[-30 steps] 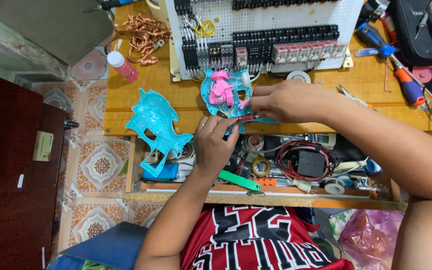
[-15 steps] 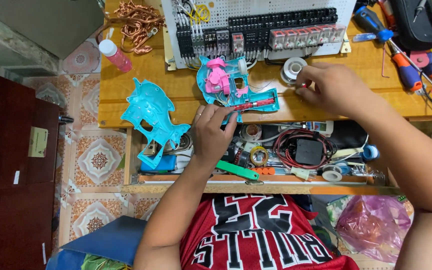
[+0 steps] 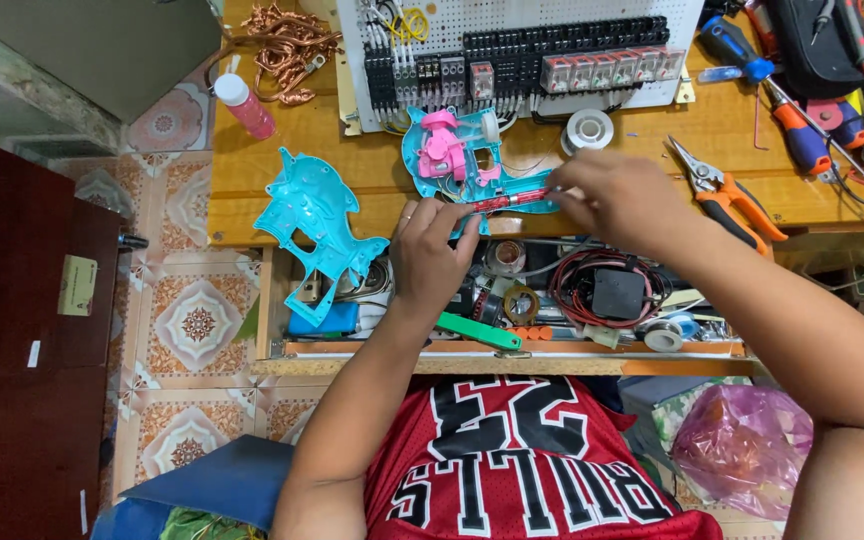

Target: Assembling and wiring a plastic toy dolphin on a workbench

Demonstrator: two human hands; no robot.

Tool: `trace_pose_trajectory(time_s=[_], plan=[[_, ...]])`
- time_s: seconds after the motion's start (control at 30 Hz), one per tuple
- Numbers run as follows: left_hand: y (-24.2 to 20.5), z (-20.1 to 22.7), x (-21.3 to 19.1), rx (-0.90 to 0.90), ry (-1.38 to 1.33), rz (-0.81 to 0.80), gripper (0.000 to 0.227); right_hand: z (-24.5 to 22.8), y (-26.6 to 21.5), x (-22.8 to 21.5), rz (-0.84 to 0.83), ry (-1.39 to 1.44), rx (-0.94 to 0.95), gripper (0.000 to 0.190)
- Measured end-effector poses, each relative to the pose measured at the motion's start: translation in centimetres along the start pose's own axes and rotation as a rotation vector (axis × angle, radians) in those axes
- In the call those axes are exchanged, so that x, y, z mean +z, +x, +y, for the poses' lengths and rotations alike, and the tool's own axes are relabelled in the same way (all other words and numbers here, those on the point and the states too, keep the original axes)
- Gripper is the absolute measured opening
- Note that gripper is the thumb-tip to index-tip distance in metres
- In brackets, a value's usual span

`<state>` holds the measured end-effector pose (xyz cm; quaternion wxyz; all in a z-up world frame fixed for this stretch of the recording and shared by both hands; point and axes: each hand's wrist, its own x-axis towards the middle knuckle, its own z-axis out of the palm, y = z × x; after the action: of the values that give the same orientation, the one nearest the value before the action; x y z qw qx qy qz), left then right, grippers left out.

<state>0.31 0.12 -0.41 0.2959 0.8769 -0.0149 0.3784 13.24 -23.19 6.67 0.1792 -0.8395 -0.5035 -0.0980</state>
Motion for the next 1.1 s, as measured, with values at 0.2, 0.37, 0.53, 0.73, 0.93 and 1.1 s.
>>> trace_pose_trajectory(time_s=[0.2, 0.37, 0.53, 0.73, 0.93, 1.1], plan=[[0.2, 0.1, -0.4, -0.007, -0.015, -0.009, 0.008, -1.5, 2.7, 0.2, 0.031, -0.259, -0.477, 0.010], [0.6, 0.5, -0.8, 0.001, -0.023, 0.005, 0.007, 0.9, 3.9, 2.0, -0.045, -0.290, -0.634, 0.013], [0.5, 0.2, -0.4, 0.001, -0.023, -0.003, 0.007, 1.2, 4.9, 1.2, -0.158, -0.333, -0.722, 0.025], [0.5, 0.2, -0.5, -0.007, -0.018, -0.011, 0.009, 0.0, 6.3, 0.6, -0.130, -0.293, -0.756, 0.022], [0.6, 0.2, -0.6, -0.024, -0.020, -0.021, 0.009, -0.2, 6.5, 0.6, -0.186, -0.290, -0.756, 0.024], [0.5, 0.3, -0.6, -0.033, -0.013, -0.021, 0.009, -0.3, 6.2, 0.4, -0.219, -0.257, -0.725, 0.025]])
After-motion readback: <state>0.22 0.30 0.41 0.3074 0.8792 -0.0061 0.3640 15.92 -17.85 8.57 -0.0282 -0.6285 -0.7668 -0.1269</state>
